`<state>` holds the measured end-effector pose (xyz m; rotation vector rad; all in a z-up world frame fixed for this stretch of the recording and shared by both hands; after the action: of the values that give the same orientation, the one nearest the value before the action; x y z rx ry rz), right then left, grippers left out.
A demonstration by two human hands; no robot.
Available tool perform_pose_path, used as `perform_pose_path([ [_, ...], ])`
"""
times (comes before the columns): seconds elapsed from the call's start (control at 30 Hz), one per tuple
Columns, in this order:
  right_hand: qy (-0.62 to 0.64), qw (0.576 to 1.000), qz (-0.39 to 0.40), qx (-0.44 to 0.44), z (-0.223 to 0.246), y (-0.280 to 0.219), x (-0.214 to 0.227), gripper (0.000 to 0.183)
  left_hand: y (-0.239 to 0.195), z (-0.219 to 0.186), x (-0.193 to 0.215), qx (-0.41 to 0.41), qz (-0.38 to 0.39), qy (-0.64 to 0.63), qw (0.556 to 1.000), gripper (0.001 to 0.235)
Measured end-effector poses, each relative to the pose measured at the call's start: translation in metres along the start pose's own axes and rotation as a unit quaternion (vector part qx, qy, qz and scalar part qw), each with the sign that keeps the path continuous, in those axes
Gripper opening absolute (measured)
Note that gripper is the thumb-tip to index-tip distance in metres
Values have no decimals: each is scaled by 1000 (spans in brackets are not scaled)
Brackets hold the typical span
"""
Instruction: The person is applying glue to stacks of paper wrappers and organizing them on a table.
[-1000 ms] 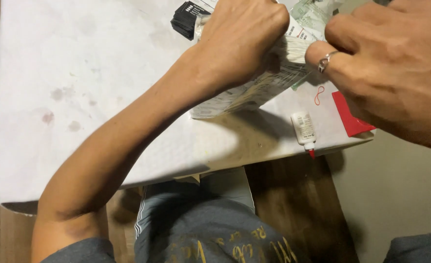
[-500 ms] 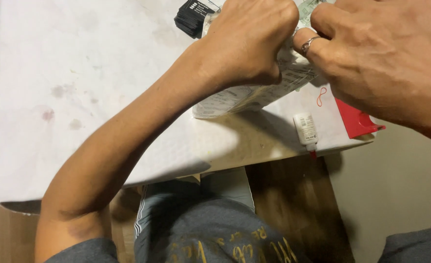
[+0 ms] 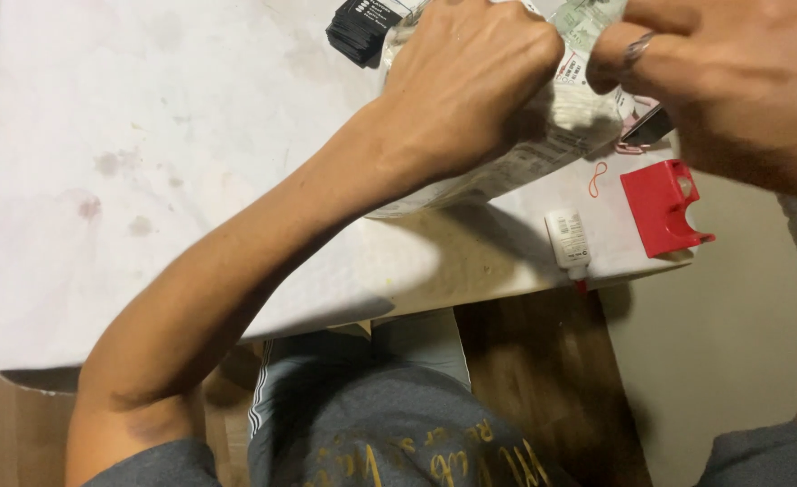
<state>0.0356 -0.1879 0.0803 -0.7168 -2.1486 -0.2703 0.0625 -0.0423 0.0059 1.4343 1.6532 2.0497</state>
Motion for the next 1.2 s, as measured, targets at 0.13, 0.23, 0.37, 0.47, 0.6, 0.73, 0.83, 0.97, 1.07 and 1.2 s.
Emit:
perform_pose_path([
  [0.13, 225, 970, -37, -81, -18, -5, -14, 11, -3, -11, 1, -11, 14, 26, 999, 32],
  [0.23, 375, 921, 36, -100, -25, 15, -31, 20, -5, -21, 11, -10, 17, -44, 999, 40],
  [0.37, 416, 899, 80, -107, -32, 29, -45, 34, -11, -23, 15, -44, -27, -24, 998, 37],
  [0.47, 588, 797, 125, -55, -28, 39, -63, 31, -10, -25, 15, -55, -9, -52, 997, 31],
  [0.6, 671, 730, 125, -29, -20, 42, -99, 41, -7, -24, 14, -49, 10, -40, 998, 24],
  [0.73, 499, 854, 112, -93, -20, 38, -158, 22, -7, -15, 9, -61, -25, -50, 997, 36],
  [0.83, 481, 866, -37, -132, -26, 19, -153, 26, -4, -8, -1, -33, -16, -10, 999, 57],
  [0.97, 527, 824, -75, -193, -11, -11, -75, 37, 6, 3, 3, -19, 27, -23, 999, 58],
  [1.07, 325, 925, -187, -58, 20, -21, -59, 89, -4, 20, -1, -55, 117, 83, 988, 111],
  [1.2, 287, 927, -221, -98, 23, -21, -63, 55, -22, 56, 10, -37, 135, -33, 990, 38],
])
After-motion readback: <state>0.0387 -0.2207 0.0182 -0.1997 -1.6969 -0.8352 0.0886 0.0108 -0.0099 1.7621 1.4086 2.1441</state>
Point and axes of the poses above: each hand's wrist, its own y-axis towards the middle knuckle, its own x-axis out of the back of the hand, z = x × y, the point moved 5 cm from there along y, towards the middle knuckle, and after that the axes turned 9 degrees about -z, right-handed, at the moved point
